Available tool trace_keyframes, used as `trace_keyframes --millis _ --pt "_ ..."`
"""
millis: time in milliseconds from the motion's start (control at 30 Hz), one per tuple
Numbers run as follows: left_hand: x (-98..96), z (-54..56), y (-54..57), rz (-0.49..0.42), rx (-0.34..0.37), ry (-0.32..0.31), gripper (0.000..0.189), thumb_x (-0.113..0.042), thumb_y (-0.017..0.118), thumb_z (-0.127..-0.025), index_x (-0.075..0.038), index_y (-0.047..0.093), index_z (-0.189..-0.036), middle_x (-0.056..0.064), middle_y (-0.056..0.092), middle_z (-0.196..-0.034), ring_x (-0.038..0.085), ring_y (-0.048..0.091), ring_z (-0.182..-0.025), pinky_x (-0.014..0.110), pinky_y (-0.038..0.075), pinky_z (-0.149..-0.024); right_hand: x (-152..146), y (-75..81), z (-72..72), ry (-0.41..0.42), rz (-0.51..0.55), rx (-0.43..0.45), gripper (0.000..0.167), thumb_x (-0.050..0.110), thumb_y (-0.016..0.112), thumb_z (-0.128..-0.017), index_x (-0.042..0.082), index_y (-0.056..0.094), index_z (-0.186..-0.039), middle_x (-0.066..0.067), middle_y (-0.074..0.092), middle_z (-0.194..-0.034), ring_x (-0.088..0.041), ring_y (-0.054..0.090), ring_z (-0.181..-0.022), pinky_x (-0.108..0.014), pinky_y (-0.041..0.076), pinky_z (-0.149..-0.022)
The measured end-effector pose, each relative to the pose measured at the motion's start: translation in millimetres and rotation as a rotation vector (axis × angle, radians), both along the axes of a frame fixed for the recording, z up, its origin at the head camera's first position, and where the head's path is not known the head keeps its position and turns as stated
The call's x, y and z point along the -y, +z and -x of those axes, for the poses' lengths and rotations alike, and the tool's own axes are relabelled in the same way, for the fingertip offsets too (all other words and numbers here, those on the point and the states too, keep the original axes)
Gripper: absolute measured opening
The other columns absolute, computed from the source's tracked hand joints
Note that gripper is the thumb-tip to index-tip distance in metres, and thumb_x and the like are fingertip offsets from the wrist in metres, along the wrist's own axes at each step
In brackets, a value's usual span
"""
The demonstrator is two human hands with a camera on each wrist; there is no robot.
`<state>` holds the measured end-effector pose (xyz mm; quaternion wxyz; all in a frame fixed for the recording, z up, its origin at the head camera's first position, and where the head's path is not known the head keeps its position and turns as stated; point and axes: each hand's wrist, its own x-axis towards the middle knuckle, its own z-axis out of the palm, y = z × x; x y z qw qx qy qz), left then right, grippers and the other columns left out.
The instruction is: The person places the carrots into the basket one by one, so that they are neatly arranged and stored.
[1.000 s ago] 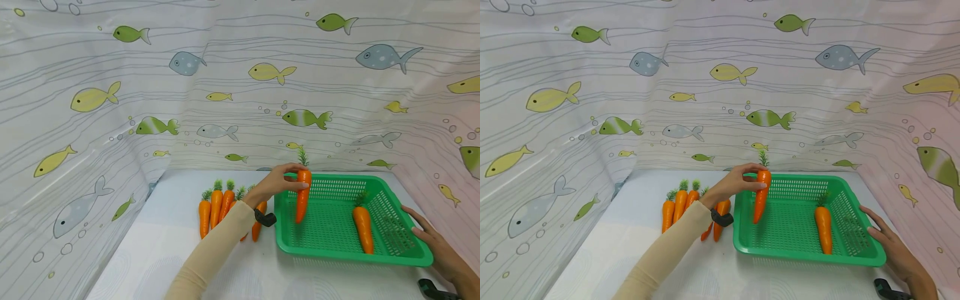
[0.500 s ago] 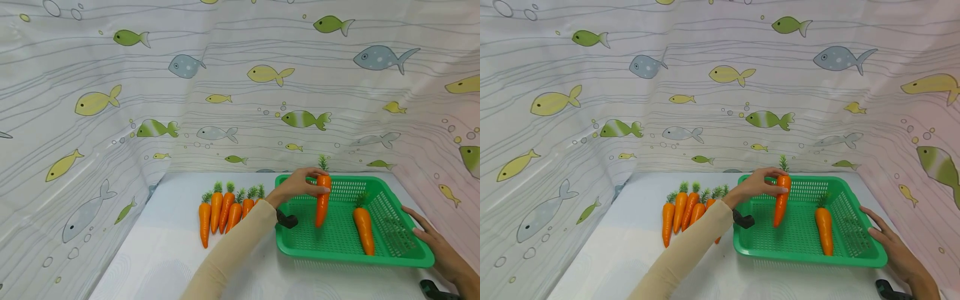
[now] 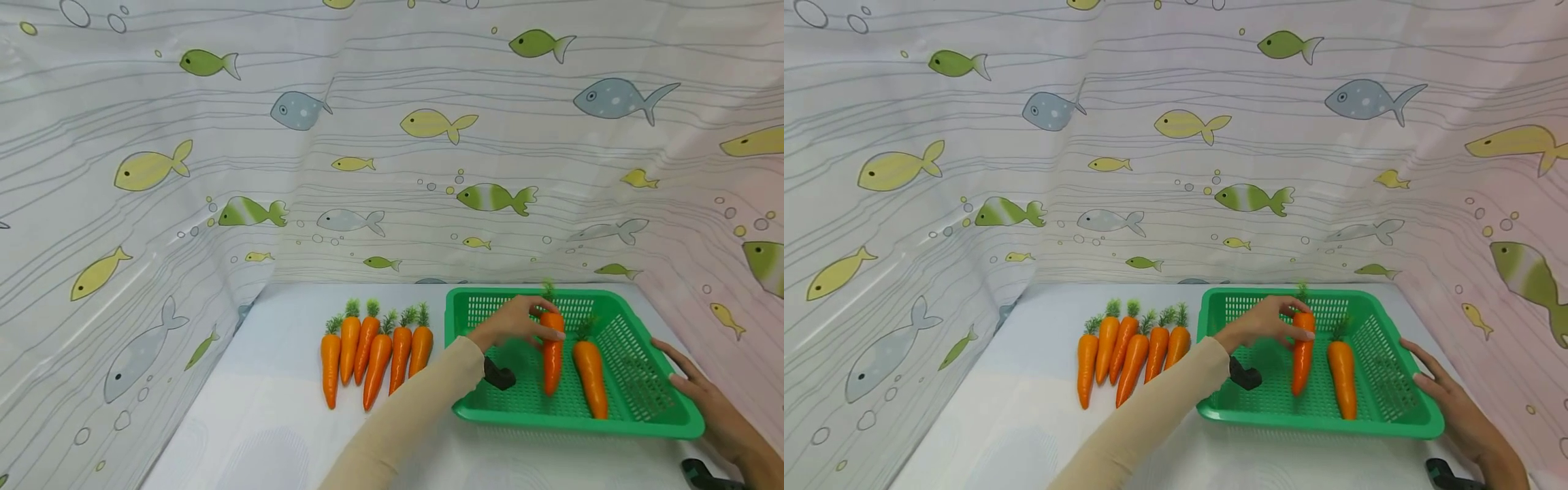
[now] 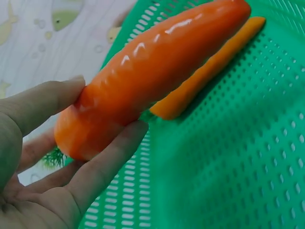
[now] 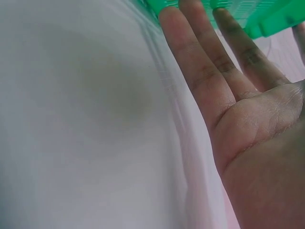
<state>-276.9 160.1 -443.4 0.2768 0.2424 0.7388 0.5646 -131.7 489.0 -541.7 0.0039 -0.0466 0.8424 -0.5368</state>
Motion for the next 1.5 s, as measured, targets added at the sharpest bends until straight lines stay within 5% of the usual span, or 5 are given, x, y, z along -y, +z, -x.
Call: trace_keyframes --millis 433,967,1167,1500 --pt "-26.8 -12.1 -4.4 0.111 0.025 0.024 0.04 -0.003 0.085 -0.085 -0.009 0.069 -0.122 0.005 0.066 -0.096 0.025 0.071 -0.068 0.048 0.063 -0.074 1.3 8.7 -3.4 -0.005 0.073 0.083 0.058 0.028 0.028 -0.114 0.045 0.003 -0.164 0.022 -0.005 -0.162 0.008 0.052 -0.102 -0.034 0.061 -0.075" --pt "-40.0 -18.8 -17.1 0.174 0.061 0.038 0.039 -0.004 0.086 -0.083 -0.01 0.069 -0.118 0.007 0.067 -0.092 0.027 0.073 -0.066 0.042 0.063 -0.07 1.3 10.1 -4.5 0.003 0.099 0.034 0.058 0.024 0.029 -0.114 0.038 0.008 -0.166 0.021 -0.005 -0.165 0.014 0.043 -0.111 -0.024 0.056 -0.081" --pt "-39.7 -17.2 -20.6 0.208 0.049 0.035 0.042 -0.002 0.085 -0.084 -0.01 0.069 -0.122 0.01 0.068 -0.084 0.031 0.074 -0.069 0.047 0.063 -0.074 0.8 10.7 -4.8 0.033 0.139 0.038 0.057 0.022 0.027 -0.114 0.036 0.008 -0.166 0.02 0.004 -0.16 0.008 0.051 -0.109 -0.028 0.059 -0.08" --pt "-37.1 -13.5 -20.4 0.2 0.066 -0.025 0.041 0.003 0.082 -0.085 -0.009 0.069 -0.123 0.01 0.066 -0.1 0.027 0.073 -0.074 0.041 0.063 -0.072 0.7 10.6 -6.4 0.037 0.151 0.04 0.058 0.021 0.026 -0.114 0.037 0.009 -0.166 0.022 0.008 -0.157 0.006 0.053 -0.107 -0.03 0.059 -0.077"
